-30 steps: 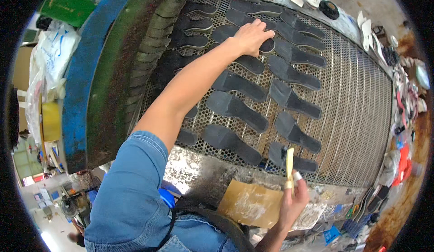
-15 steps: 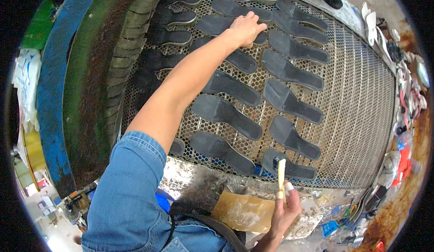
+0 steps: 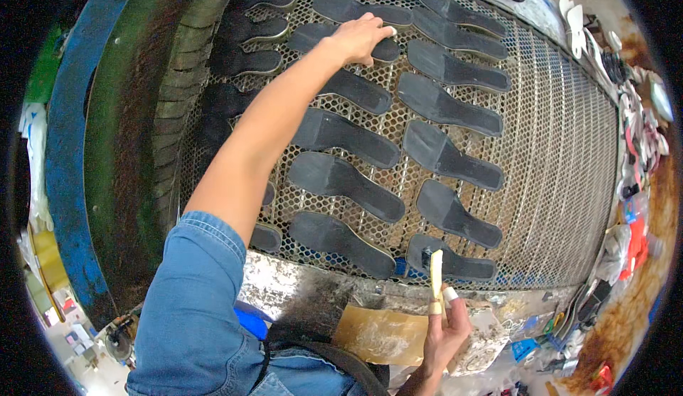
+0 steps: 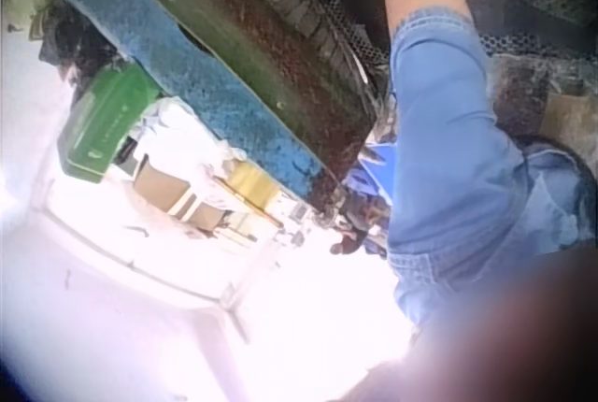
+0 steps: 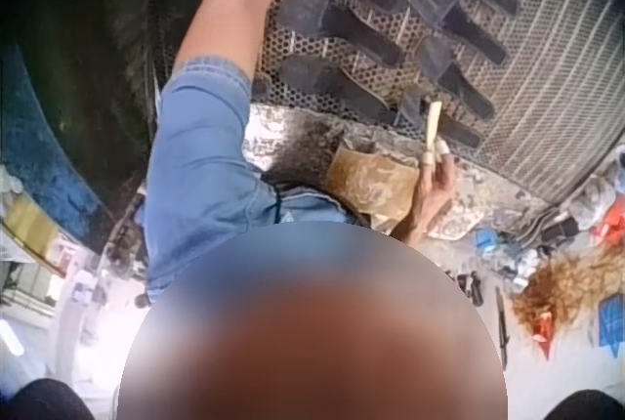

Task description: Applying glue to shoe sole components and placing them onto a conveyor belt for drying or processing.

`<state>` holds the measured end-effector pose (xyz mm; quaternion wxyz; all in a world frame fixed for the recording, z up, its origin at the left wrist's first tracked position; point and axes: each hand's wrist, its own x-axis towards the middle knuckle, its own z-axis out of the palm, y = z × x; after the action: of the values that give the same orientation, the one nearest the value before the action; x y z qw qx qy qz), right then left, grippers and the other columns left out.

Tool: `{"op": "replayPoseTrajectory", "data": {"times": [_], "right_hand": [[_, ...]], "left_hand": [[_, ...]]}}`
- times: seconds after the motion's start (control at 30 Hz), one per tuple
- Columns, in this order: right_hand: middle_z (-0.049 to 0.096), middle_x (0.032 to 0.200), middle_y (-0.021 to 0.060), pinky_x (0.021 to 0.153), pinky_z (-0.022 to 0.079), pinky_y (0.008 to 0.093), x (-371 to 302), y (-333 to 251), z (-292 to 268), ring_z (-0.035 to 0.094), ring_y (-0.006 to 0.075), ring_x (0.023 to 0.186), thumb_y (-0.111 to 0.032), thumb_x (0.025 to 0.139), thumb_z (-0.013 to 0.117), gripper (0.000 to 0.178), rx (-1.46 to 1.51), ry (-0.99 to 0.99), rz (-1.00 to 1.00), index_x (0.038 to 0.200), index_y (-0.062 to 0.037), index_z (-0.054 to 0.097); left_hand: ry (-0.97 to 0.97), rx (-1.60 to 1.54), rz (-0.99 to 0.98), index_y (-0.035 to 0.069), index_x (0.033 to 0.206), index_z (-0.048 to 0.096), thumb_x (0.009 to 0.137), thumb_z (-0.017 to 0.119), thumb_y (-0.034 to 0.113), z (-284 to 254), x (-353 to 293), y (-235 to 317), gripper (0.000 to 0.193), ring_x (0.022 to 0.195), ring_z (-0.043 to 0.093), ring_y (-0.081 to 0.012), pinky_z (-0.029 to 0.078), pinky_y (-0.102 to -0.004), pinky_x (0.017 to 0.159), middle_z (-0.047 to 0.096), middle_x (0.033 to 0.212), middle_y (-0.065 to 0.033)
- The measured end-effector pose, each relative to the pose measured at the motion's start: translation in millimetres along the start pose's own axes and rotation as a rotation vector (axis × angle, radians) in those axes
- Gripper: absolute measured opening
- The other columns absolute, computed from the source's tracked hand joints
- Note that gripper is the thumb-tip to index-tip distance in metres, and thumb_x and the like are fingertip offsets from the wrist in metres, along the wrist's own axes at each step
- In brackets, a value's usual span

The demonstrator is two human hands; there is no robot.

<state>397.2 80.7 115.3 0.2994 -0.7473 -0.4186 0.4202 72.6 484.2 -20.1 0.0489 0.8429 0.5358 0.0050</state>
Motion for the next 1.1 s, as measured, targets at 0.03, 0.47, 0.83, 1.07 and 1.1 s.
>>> {"op": "replayPoseTrajectory", "data": {"times": [0.03,0.47,0.83,1.07,1.1], "right_hand": [[0.057,0.089,0.0002,0.064,0.042,0.0196,0.4,-1.6,-0.9,0.055,0.0064,0.077,-0.002,0.088,0.063,0.029,0.0,0.008,0.003,0.117,0.0024,0.065],[0.054,0.078,0.0017,0.06,0.04,0.023,0.5,6.5,-2.1,0.051,0.0082,0.072,-0.002,0.083,0.065,0.028,-0.153,0.035,0.087,0.111,0.0015,0.066],[0.062,0.09,-0.0019,0.063,0.04,0.017,-5.4,13.8,-6.9,0.053,0.0027,0.072,-0.001,0.089,0.062,0.031,-0.1,-0.004,-0.123,0.12,0.003,0.062],[0.065,0.097,0.0063,0.076,0.047,0.0242,-41.9,-5.8,-18.1,0.059,0.0115,0.087,0.001,0.088,0.059,0.029,0.096,0.031,-0.179,0.117,0.005,0.061],[0.065,0.097,0.0063,0.076,0.047,0.0242,-48.2,-7.4,-21.5,0.059,0.0115,0.087,0.001,0.088,0.059,0.029,0.106,0.043,-0.189,0.117,0.005,0.061]], "left_hand": [[0.001,-0.003,0.008,0.015,0.128,0.054,0.062,0.082,0.023,-3.6,0.7,-3.1,0.072,0.122,0.048,-0.0301,0.047,-0.0414,0.097,0.054,0.124,-0.0098],[0.295,0.016,-0.273,0.016,0.128,0.055,0.069,0.076,0.013,24.4,66.4,-20.9,0.063,0.126,0.047,-0.027,0.043,-0.0435,0.102,0.06,0.125,-0.0049],[0.367,-0.9,-0.26,-0.002,0.111,0.059,0.061,0.081,0.011,-157.8,-51.4,-48.0,0.056,0.095,0.061,-0.033,0.051,-0.0405,0.082,0.062,0.103,-0.0213],[0.63,-1.11,-0.012,0.002,0.124,0.053,0.068,0.079,0.002,-193.4,-115.5,-69.4,0.061,0.104,0.061,-0.0171,0.049,-0.0321,0.092,0.063,0.112,-0.0055],[0.672,-1.234,-0.011,0.001,0.121,0.053,0.066,0.081,0.002,-203.3,-126.4,-56.6,0.062,0.103,0.061,-0.0187,0.049,-0.0321,0.092,0.063,0.111,-0.0078]]}}
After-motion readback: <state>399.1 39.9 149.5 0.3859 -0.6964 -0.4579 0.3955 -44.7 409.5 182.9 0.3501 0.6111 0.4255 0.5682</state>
